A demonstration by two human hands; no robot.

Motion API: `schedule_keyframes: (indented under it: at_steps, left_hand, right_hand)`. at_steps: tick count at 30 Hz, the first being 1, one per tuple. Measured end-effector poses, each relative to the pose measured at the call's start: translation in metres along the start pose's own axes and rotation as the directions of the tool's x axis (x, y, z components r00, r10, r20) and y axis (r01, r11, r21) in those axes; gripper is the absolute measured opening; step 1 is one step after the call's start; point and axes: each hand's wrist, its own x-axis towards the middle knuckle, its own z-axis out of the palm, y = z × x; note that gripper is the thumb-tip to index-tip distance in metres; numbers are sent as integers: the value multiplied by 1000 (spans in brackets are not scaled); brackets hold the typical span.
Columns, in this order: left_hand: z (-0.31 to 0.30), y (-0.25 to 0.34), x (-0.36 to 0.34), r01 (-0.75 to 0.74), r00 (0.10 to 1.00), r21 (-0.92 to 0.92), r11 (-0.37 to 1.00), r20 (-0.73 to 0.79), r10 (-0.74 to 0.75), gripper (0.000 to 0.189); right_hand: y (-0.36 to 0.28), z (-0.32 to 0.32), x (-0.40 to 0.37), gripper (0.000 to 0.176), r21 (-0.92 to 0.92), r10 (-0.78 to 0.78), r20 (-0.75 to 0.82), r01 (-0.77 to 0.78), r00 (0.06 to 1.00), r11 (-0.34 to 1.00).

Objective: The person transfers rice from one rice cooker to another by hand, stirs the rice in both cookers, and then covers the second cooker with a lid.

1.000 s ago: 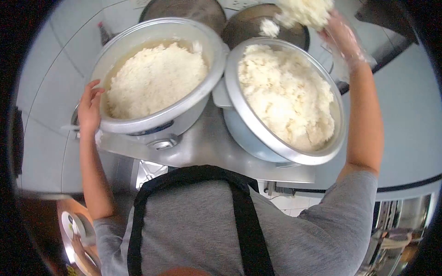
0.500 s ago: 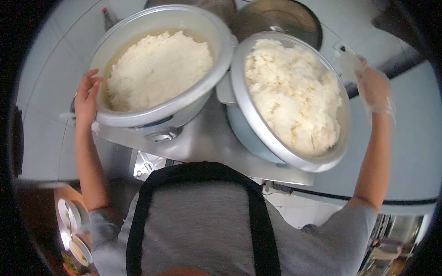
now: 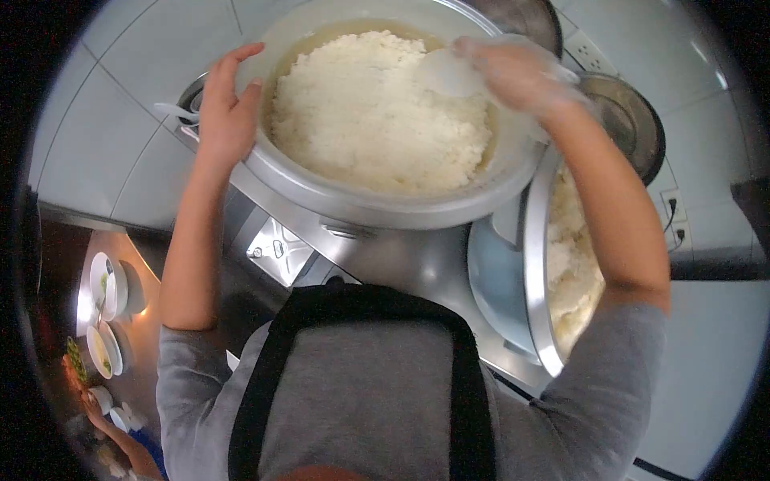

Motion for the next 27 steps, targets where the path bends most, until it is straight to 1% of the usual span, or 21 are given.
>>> schedule_keyframes:
  at_steps: [1, 3, 6, 7, 9, 12, 15, 16, 18, 19, 21, 24, 25, 27]
  left_hand:
    - [-2, 4, 0, 20, 1000, 40, 999, 18, -20, 39]
    - [0, 4, 0, -3, 1000, 60, 998, 0, 3, 38]
    - [0, 5, 0, 10, 1000, 64, 998, 5, -11, 38]
    - [0, 6, 1, 22, 1000, 63, 998, 12, -23, 38]
    - [1, 5, 0, -11, 1000, 45, 999, -13, 12, 38]
    - [2, 3, 2, -57, 998, 43, 997, -35, 59, 39]
    - [4, 1, 0, -72, 997, 42, 997, -38, 73, 40]
    - [4, 1, 1, -78, 996, 43, 996, -41, 80, 40]
    - [2, 5, 1, -46, 999, 37, 998, -15, 46, 40]
    - [1, 6, 1, -28, 1000, 38, 999, -7, 29, 40]
    - [1, 9, 1, -66, 998, 12, 998, -7, 66, 41]
    - [-3, 5, 3, -84, 996, 9, 996, -6, 85, 42]
    - [-2, 6, 3, -91, 996, 1, 996, 11, 91, 42]
    - [-1, 8, 4, -118, 992, 22, 993, -40, 119, 41]
  right_hand:
    - [-5, 27, 36, 37, -103, -14, -44, 10, 999, 995]
    - [-2, 75, 87, 34, -162, -17, -219, -19, 975, 987]
    - [-31, 84, 115, 37, -195, 14, -6, -15, 1000, 981]
    - [-34, 84, 115, 36, -170, -50, -38, 43, 998, 984]
    - [-41, 88, 98, 35, -118, -173, -98, 161, 980, 980]
    - [-73, 73, 65, 36, 92, -278, 13, 276, 960, 957]
    - [-97, 54, 49, 37, 143, -219, 96, 204, 971, 969]
    - [-101, 45, 47, 37, 168, -247, 84, 231, 965, 958]
    - [-110, 33, 37, 38, 225, -302, 64, 281, 951, 933]
    - [-121, 33, 30, 37, 252, -362, 22, 345, 932, 904]
    - [-144, 33, 17, 37, 301, -476, -69, 473, 877, 828]
    - [-137, 16, 27, 35, 302, -488, 76, 446, 869, 842]
    - [-130, 16, 32, 35, 377, -460, -7, 429, 888, 821]
    - [-106, 26, 62, 35, 516, -376, -167, 406, 911, 754]
